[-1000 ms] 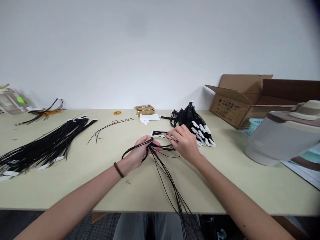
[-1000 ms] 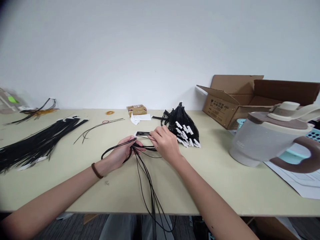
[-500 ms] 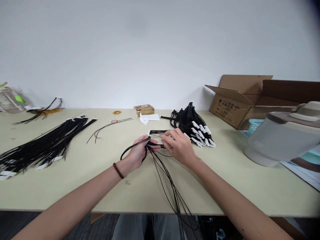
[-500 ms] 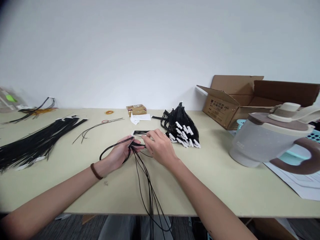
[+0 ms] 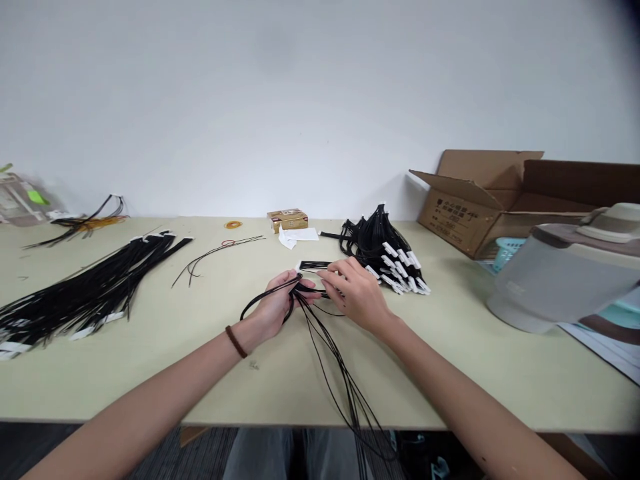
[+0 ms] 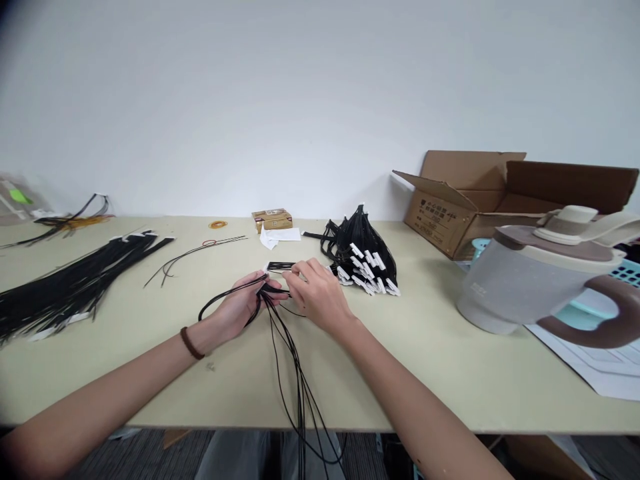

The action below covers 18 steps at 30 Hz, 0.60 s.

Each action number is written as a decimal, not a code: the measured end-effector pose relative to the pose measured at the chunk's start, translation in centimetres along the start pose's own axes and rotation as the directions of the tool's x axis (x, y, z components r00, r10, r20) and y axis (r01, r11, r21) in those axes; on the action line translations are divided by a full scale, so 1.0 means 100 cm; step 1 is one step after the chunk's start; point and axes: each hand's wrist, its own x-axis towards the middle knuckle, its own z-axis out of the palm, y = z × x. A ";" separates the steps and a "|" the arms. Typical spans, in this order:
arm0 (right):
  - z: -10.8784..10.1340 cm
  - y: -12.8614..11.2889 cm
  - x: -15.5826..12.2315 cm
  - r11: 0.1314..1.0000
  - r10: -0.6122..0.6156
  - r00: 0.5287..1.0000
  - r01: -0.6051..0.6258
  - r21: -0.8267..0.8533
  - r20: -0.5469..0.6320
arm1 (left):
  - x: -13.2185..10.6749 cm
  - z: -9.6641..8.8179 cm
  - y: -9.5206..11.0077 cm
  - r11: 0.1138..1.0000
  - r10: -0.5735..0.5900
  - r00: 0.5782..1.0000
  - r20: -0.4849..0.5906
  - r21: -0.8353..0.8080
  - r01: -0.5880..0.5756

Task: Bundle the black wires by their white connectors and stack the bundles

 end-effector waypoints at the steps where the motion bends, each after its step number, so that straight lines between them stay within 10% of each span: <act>1: 0.000 0.000 0.000 1.000 0.005 1.000 -0.005 -0.001 -0.002 | 0.000 0.000 0.000 1.000 0.001 1.000 0.000 0.000 -0.001; 18: 0.001 0.000 0.000 0.999 0.019 1.000 -0.020 0.039 0.018 | -0.003 0.004 0.003 1.000 -0.018 1.000 -0.017 -0.006 0.018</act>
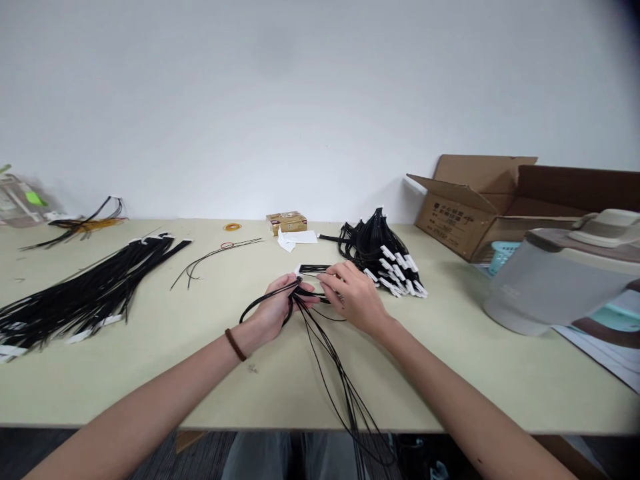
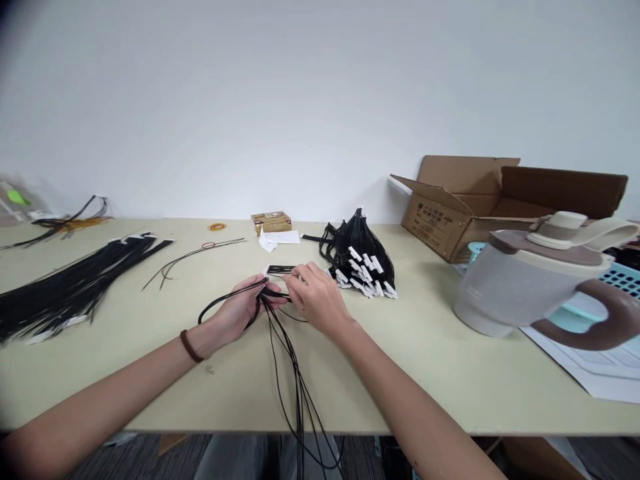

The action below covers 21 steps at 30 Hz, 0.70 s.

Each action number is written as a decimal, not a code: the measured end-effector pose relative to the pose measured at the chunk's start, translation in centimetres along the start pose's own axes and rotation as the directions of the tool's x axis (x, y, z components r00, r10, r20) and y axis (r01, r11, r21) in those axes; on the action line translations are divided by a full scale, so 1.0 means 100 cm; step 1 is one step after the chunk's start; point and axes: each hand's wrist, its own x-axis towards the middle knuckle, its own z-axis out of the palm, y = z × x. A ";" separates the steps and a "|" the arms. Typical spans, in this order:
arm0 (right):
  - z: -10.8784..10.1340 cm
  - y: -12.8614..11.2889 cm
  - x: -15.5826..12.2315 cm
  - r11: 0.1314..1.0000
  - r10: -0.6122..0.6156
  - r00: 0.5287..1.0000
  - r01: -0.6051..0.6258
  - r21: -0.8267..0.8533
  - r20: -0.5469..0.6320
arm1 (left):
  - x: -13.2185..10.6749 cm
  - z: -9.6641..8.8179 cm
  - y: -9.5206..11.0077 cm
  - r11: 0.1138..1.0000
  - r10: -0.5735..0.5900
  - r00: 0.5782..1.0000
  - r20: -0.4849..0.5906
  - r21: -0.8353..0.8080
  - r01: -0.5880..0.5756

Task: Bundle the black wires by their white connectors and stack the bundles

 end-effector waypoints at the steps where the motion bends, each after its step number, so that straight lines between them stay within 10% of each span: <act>1: 0.000 0.000 0.000 1.000 0.001 1.000 -0.001 0.000 0.003 | 0.000 0.000 0.000 1.000 -0.001 1.000 0.000 -0.003 0.001; 21: 0.000 -0.001 0.000 1.000 -0.005 0.999 0.004 0.002 0.049 | 0.004 -0.005 -0.004 0.999 0.014 0.999 0.035 0.029 -0.015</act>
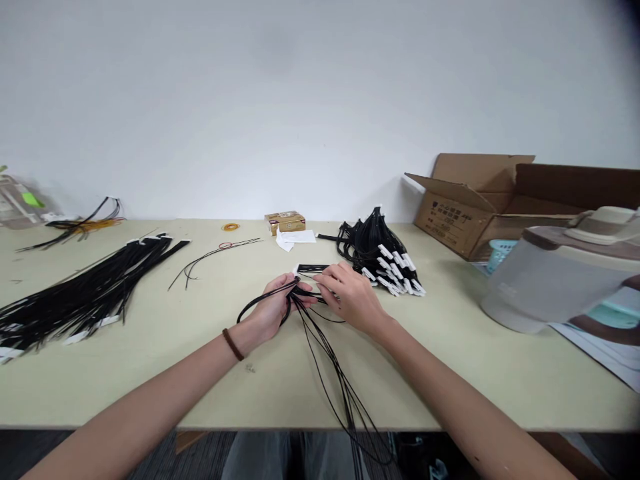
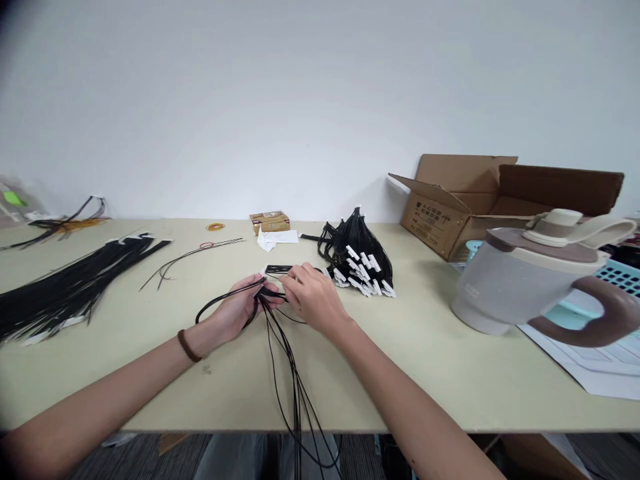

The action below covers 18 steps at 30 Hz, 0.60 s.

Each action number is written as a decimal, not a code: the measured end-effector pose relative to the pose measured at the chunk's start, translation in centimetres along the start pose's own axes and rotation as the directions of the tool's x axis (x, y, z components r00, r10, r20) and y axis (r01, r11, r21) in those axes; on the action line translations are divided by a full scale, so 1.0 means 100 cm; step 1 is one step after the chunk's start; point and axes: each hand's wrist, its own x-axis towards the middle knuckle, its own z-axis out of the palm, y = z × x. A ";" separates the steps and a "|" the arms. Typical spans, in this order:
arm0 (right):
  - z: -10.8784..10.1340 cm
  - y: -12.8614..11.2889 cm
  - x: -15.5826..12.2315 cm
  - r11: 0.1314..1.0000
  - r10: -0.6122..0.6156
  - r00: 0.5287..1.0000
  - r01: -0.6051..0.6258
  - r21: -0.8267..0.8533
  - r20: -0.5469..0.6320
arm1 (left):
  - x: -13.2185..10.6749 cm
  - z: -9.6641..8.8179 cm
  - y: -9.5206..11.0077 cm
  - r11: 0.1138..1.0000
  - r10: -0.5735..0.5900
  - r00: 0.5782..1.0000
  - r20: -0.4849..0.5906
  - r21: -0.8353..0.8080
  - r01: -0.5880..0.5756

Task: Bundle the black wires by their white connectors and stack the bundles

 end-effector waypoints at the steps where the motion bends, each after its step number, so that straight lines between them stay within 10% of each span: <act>1: 0.000 0.000 0.000 1.000 -0.002 1.000 0.002 -0.001 -0.001 | 0.000 0.000 0.000 1.000 0.000 1.000 -0.002 0.003 0.000; 18: 0.002 0.000 0.000 1.000 0.002 1.000 -0.002 -0.012 0.012 | -0.004 0.007 0.004 1.000 -0.013 0.999 -0.030 -0.024 0.012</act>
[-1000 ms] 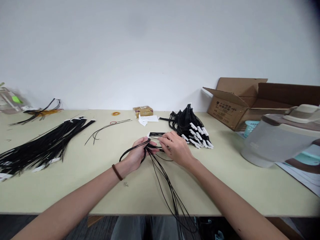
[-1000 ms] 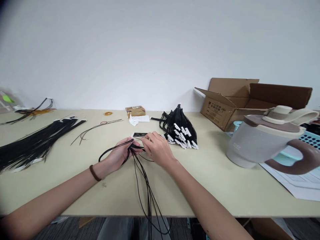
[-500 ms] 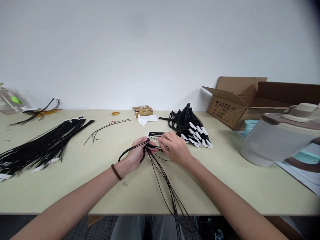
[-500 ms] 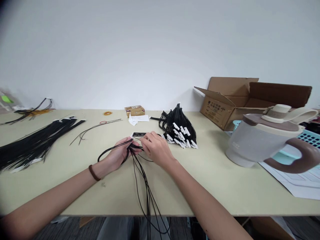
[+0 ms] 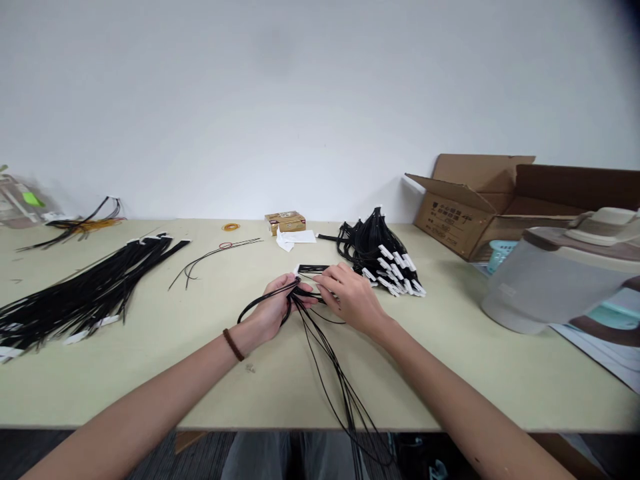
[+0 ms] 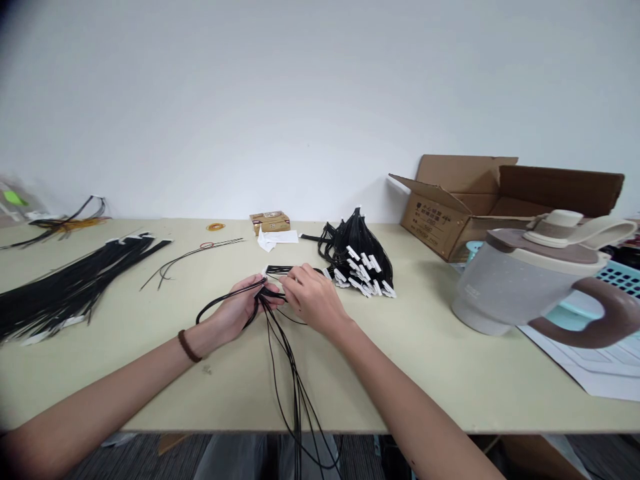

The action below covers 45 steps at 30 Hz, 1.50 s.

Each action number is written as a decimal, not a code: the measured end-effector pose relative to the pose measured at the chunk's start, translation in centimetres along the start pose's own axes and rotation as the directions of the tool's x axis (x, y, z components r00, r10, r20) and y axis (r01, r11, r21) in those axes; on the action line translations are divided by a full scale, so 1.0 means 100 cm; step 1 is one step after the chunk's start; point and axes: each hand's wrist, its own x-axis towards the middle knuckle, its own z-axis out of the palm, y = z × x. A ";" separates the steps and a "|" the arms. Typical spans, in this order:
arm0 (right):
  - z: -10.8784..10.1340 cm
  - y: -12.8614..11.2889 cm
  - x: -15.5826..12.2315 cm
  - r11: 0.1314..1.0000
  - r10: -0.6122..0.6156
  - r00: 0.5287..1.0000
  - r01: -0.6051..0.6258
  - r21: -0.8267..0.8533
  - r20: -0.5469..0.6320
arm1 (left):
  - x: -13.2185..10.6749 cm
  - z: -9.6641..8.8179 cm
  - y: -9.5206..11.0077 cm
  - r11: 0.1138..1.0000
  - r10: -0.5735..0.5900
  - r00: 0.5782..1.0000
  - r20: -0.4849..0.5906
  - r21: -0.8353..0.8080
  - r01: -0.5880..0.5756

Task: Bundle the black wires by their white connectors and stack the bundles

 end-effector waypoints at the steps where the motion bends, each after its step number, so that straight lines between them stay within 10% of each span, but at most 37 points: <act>1: 0.000 0.000 0.000 1.000 -0.001 1.000 0.001 0.000 0.002 | 0.000 0.000 0.000 1.000 0.001 1.000 0.001 -0.001 -0.001; 45: 0.000 0.000 -0.001 0.998 0.007 0.998 -0.010 0.057 0.056 | 0.000 0.001 -0.001 1.000 -0.002 1.000 -0.017 0.000 0.002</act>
